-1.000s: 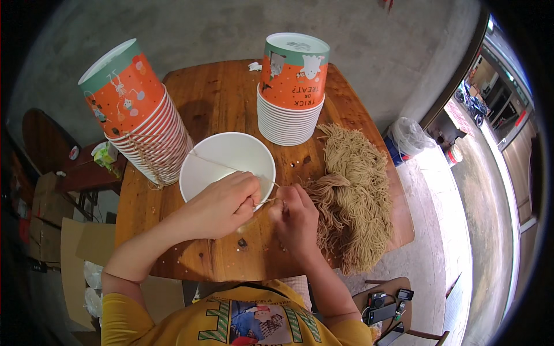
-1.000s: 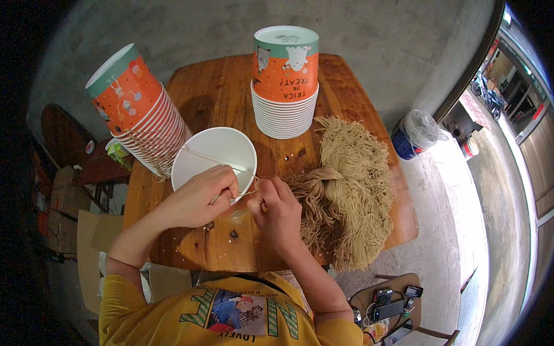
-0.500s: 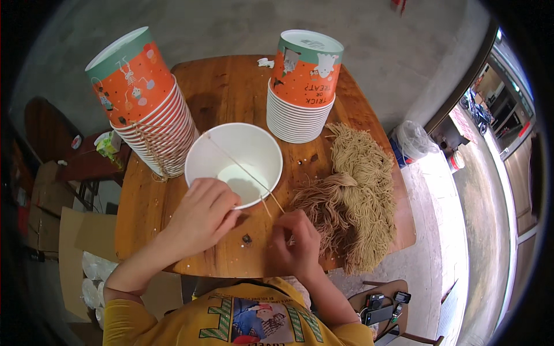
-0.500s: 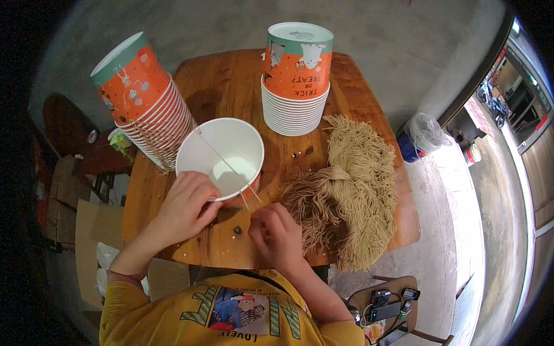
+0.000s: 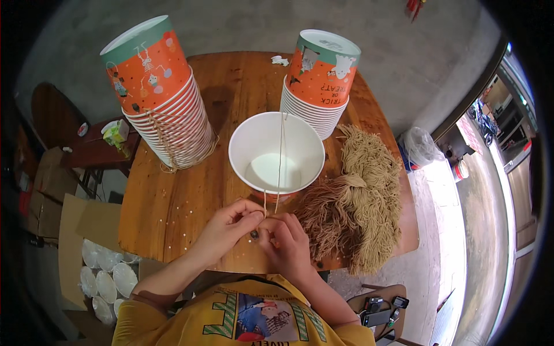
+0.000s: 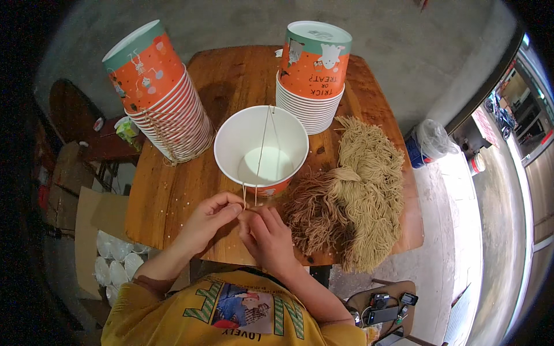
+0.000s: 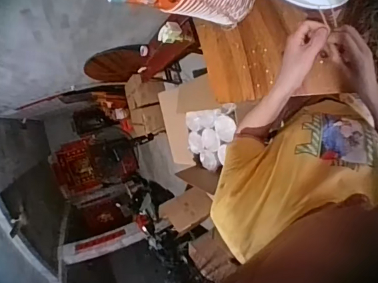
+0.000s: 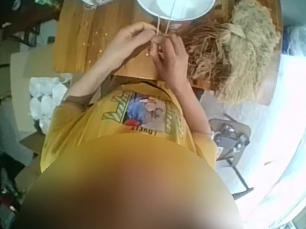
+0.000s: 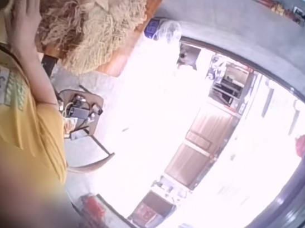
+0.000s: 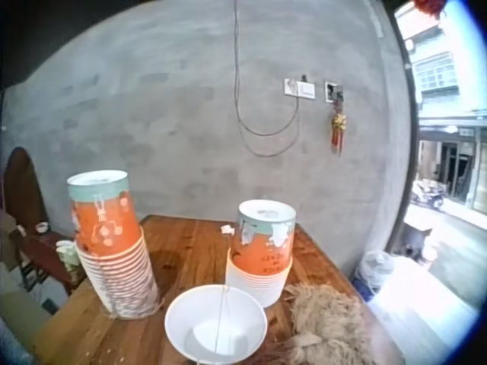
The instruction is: Threading natural fiber string through pre-punched holes in decorative paper buckets.
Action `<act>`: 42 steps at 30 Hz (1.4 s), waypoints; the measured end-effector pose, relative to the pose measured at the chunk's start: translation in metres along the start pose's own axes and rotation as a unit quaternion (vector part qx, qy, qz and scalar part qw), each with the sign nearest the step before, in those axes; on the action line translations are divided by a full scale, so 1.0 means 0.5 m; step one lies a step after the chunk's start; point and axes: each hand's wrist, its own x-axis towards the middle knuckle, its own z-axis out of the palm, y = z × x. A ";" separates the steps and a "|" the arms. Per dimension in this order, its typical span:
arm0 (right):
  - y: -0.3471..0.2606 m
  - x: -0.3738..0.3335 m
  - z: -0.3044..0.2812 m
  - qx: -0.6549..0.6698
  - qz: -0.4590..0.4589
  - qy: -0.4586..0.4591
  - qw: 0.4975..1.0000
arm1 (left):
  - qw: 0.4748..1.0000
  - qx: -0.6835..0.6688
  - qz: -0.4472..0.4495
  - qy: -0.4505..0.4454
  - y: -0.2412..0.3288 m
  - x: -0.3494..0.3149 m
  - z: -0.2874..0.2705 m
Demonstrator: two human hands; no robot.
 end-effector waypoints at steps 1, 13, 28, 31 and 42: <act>-0.001 0.001 -0.003 -0.004 -0.005 -0.009 1.000 | 0.999 -0.005 -0.035 -0.005 0.003 0.002 -0.003; 0.003 0.016 -0.029 -0.029 -0.072 -0.067 0.995 | 0.974 -0.196 -0.105 0.036 0.013 0.013 0.043; 0.023 0.045 -0.036 -0.053 -0.172 -0.114 0.977 | 0.967 -0.227 -0.010 0.114 0.015 0.058 0.029; 0.027 0.050 -0.032 -0.068 -0.186 -0.128 0.972 | 0.971 -0.212 -0.001 0.112 0.010 0.061 0.019; 0.039 0.081 -0.098 -0.265 -0.129 0.043 0.955 | 0.990 -0.048 0.078 0.108 -0.043 0.069 -0.030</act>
